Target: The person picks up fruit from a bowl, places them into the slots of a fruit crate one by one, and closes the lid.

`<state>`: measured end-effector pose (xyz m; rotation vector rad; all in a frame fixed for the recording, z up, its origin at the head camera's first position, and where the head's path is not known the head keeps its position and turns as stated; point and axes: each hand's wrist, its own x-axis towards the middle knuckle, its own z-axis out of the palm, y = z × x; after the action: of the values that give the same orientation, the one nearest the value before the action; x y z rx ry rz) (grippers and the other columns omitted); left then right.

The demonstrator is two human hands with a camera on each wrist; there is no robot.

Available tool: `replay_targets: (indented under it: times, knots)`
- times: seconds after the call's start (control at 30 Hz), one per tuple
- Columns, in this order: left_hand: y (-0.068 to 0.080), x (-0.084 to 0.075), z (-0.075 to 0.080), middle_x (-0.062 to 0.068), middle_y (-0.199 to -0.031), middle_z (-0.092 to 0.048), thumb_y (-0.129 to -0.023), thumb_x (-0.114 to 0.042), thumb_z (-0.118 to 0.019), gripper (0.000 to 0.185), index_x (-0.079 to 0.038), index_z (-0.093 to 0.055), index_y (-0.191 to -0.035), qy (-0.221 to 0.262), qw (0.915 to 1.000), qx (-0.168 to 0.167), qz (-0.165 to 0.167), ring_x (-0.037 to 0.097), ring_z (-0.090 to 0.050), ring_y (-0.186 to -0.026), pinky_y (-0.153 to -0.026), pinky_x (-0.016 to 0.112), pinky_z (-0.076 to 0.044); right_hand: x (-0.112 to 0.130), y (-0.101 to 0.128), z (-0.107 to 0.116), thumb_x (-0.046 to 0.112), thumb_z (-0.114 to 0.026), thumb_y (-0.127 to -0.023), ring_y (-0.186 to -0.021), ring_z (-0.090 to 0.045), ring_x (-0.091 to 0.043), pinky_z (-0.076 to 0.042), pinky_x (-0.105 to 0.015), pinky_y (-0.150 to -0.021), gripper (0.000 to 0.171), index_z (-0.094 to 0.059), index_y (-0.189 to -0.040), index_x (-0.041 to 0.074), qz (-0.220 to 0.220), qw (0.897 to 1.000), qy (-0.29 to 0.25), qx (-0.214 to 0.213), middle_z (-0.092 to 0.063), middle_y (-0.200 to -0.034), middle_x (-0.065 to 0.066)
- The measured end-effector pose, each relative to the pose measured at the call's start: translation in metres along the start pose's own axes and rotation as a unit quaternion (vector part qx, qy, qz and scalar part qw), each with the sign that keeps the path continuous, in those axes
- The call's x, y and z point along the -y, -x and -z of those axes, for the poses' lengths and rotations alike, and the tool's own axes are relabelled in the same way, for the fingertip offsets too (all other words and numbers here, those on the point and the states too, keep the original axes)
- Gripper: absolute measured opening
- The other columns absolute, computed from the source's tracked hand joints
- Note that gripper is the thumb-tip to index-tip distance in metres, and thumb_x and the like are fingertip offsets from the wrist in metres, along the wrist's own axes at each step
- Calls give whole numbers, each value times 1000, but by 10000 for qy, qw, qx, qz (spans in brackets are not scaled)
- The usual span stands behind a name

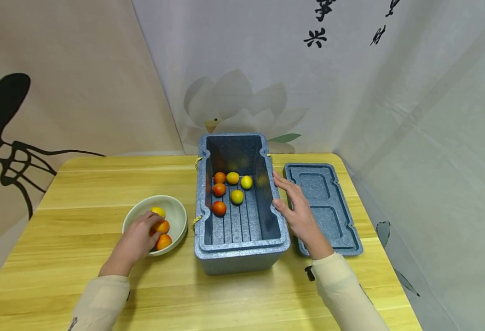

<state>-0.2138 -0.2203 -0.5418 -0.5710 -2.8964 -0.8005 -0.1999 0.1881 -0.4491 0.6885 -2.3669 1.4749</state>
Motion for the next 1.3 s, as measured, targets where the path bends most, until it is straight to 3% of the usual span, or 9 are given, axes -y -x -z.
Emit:
replay_targets:
  times: [0.37, 0.8, 1.2, 1.3]
  knots:
    - [-2, -7, 1, 17, -107, -58, -81, 4, -74, 26, 6, -67, -106, -274, 9996, 79, 28, 39, -56, -99, -88, 54, -47, 3, -1, 0, 31, -53, -103, -134, -34, -40, -24, -62, -108, 53, -47, -139, -8, -42, 10000, 41, -29, -38, -149, -23]
    - [-4, -8, -1, 19, -111, -58, -85, 3, -72, 26, 7, -66, -110, -92, 9996, 196, 196, 37, -59, -97, -87, 54, -49, 2, 0, 1, 23, -54, -103, -134, -34, -39, -24, -62, -108, 48, -46, -141, -7, -51, 10000, -19, 8, -37, -150, -23]
    - [1, -1, -6, 13, -110, -60, -84, -5, -78, 29, 3, -68, -110, 105, 9991, -394, -131, 34, -60, -97, -86, 51, -50, 1, -1, 0, 24, -54, -103, -135, -33, -39, -25, -61, -108, 49, -46, -140, -9, -40, 10000, -33, 62, -37, -150, -24]
    - [1, -2, -6, 12, -108, -60, -82, -4, -79, 29, 3, -68, -108, 214, 9975, -619, -254, 33, -60, -95, -84, 51, -51, -14, 1, -1, 22, -55, -103, -135, -33, -38, -25, -62, -108, 48, -46, -141, -6, 13, 10000, -10, 21, -37, -151, -21]
